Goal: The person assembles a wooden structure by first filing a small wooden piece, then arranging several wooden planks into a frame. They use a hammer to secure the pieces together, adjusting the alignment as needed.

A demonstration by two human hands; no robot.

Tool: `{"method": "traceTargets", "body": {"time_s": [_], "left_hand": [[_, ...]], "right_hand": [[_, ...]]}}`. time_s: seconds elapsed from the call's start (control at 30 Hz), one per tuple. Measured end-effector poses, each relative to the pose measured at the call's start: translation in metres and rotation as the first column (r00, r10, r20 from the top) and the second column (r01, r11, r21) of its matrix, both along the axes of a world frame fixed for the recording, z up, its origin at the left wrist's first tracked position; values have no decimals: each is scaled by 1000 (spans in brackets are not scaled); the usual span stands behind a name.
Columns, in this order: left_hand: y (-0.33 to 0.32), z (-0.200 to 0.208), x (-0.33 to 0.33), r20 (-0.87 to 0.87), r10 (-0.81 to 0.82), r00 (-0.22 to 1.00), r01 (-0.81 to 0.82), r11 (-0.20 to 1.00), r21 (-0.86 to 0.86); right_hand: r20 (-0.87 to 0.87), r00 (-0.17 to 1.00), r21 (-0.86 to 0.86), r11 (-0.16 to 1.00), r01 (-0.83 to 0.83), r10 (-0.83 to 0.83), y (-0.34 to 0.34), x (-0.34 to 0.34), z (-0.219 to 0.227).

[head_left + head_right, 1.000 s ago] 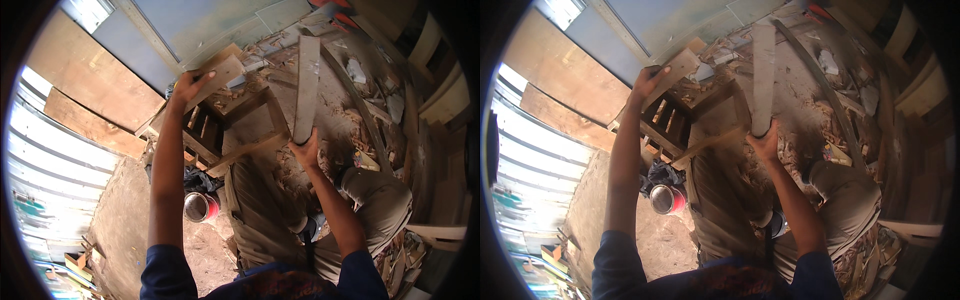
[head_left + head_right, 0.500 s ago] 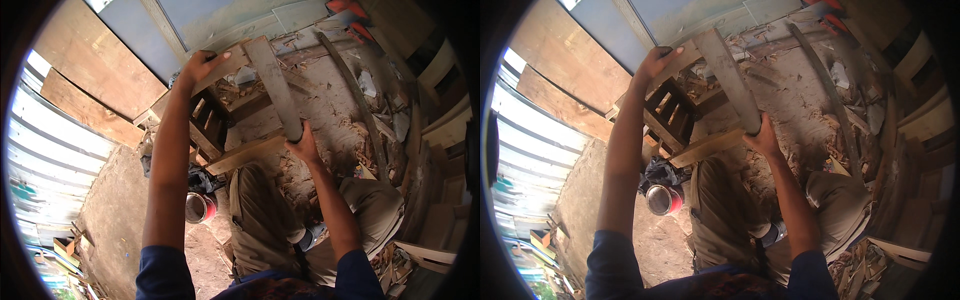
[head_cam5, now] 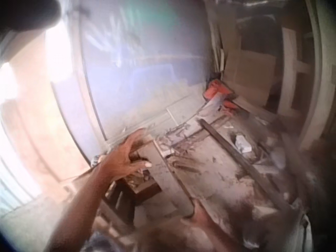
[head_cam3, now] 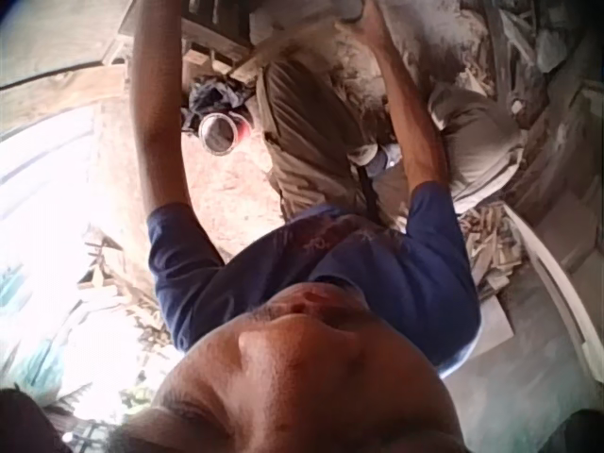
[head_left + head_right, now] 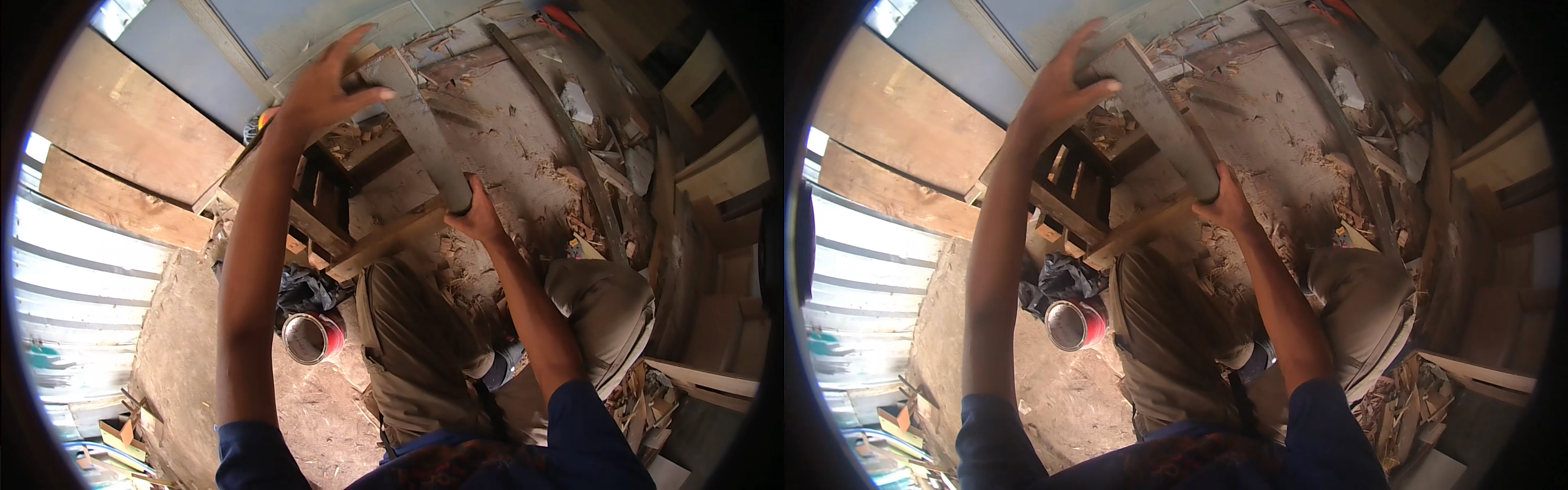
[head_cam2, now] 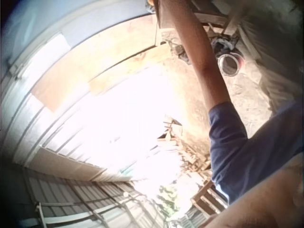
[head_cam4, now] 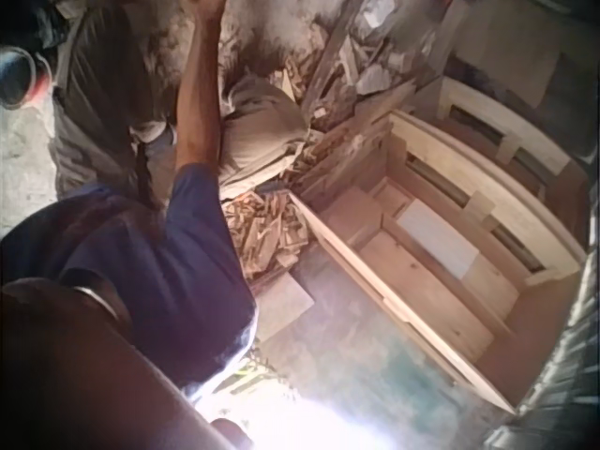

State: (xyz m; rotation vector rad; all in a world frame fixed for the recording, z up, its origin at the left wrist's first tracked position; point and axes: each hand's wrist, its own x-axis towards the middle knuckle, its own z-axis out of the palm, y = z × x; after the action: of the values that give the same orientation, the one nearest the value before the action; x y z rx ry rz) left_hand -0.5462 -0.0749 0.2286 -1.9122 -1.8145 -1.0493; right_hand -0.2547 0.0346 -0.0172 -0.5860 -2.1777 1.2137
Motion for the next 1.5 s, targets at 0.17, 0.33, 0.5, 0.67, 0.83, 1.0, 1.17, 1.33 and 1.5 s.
{"method": "traceTargets", "body": {"time_s": [0.17, 0.33, 0.5, 0.67, 0.83, 1.0, 1.17, 1.33, 1.5], "left_hand": [[28, -20, -6, 72, 14, 997, 0, 981, -194], [15, -12, -42, 305, -37, 952, 80, 988, -132], [-6, -4, -106, 300, -23, 954, 48, 996, -78], [-45, -4, -138, 264, 109, 958, -101, 994, -45], [-101, -18, -142, 256, 240, 937, -271, 958, 96], [-136, -23, -123, 248, 286, 926, -319, 942, 103], [-167, -36, -98, 334, 329, 883, -402, 898, 179], [-182, -46, -96, 386, 304, 871, -385, 910, 152], [-162, -44, -82, 394, 227, 891, -301, 944, 136]], "right_hand": [[-27, 1000, -31, 999, -10, 9, 3, 1, 9], [-110, 983, -95, 986, 135, -145, -11, -15, 34], [-184, 762, -526, 717, 457, -621, -18, -11, -46], [-154, 914, -553, 800, 234, -374, -67, -49, -69], [-408, 884, -610, 789, -76, -230, -87, -101, 12], [-392, 880, -578, 816, -9, -269, -54, -115, 17], [-245, 961, -659, 749, -69, -126, -42, -113, 34], [-206, 970, -564, 825, -12, -126, -64, -125, 27], [-182, 959, -464, 879, 111, -217, -53, -124, -11]]}}
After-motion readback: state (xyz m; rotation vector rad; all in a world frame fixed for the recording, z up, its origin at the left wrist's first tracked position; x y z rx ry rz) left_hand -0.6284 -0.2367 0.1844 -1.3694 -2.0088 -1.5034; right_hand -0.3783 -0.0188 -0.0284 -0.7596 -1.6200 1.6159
